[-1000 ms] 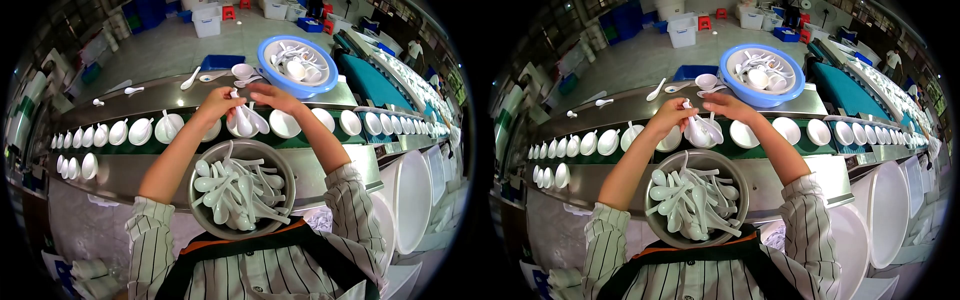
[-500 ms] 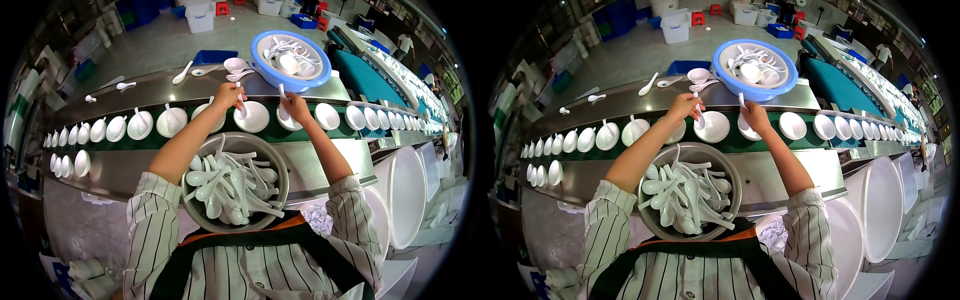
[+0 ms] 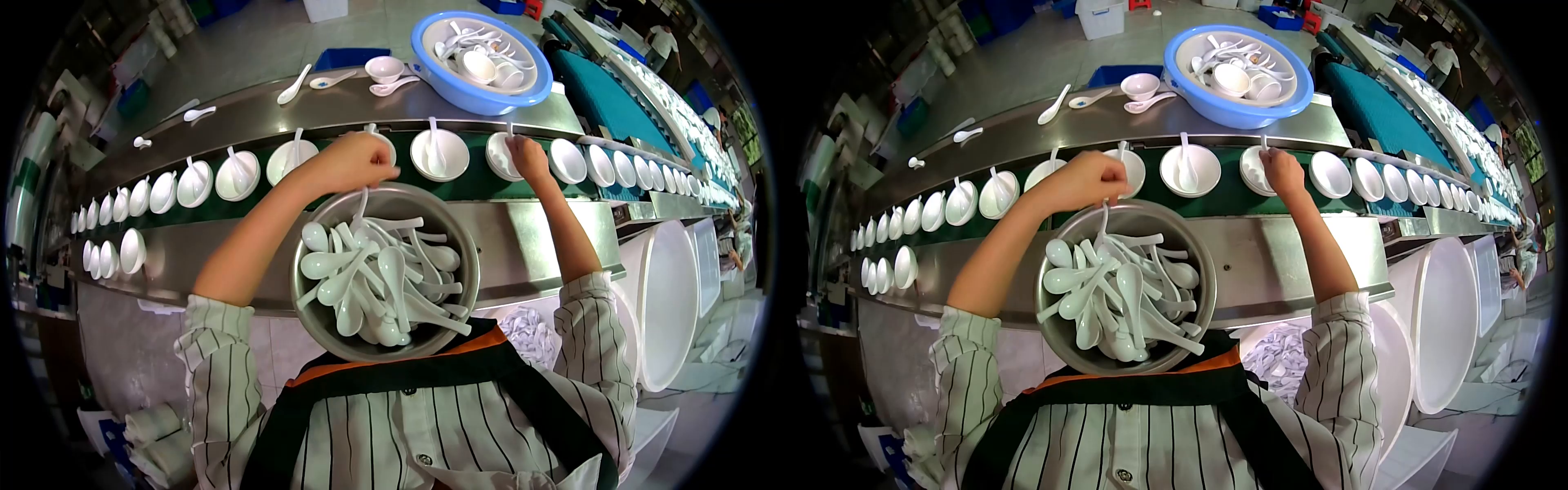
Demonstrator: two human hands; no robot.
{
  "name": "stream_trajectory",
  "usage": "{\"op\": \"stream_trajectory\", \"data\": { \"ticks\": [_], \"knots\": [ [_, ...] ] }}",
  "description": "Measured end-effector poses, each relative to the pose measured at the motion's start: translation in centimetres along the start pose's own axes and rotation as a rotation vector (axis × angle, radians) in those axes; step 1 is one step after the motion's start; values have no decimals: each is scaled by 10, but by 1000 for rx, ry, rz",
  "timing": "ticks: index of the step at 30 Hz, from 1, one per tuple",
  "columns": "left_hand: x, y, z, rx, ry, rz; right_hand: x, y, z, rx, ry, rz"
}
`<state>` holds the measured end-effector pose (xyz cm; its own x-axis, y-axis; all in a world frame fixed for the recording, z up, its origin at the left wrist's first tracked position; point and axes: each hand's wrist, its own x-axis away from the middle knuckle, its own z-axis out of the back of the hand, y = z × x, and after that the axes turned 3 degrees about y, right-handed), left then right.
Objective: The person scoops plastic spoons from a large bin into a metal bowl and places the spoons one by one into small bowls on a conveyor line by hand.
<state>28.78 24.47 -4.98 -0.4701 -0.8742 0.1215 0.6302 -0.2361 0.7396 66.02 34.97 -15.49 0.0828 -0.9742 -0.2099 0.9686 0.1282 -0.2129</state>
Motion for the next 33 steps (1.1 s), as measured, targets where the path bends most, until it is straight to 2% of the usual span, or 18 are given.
{"op": "stream_trajectory", "data": {
  "ticks": [1,3,5,7,9,11,13,16,18,19,22,25,27,29,32,33],
  "knots": [
    [13,5,-3,-143,-28,-122,5,-3,-1,-10,63,11],
    [32,20,-14,-258,-42,-10,10,-20,11,-37,248,178],
    [41,17,-30,-362,50,-226,27,-73,51,-362,151,260],
    [41,13,-45,-445,-108,-221,51,-127,101,-493,-319,388],
    [37,6,-58,-503,-229,-236,84,-172,130,-216,-592,641],
    [30,-5,-71,-541,-306,-272,115,-200,120,237,-760,794],
    [25,-12,-72,-519,-294,-270,144,-186,64,316,-408,1013],
    [23,-11,-72,-490,-321,-183,140,-182,62,161,-396,1005],
    [24,-9,-71,-464,-349,-82,135,-188,75,142,-673,849],
    [25,-12,-70,-454,-314,-123,132,-192,85,130,-808,766],
    [34,-12,-62,-409,-183,-182,122,-186,114,6,-744,603],
    [35,-10,-46,-286,-161,-205,96,-152,130,-600,-728,499],
    [36,-16,-40,-137,-56,-219,77,-129,120,-864,-709,342],
    [37,-16,-31,-150,16,-267,60,-118,119,-1091,-676,121],
    [36,4,-17,56,0,-94,34,-90,84,-1209,-423,-104],
    [36,11,-12,154,-38,28,26,-81,73,-1204,-330,-162]
  ]
}}
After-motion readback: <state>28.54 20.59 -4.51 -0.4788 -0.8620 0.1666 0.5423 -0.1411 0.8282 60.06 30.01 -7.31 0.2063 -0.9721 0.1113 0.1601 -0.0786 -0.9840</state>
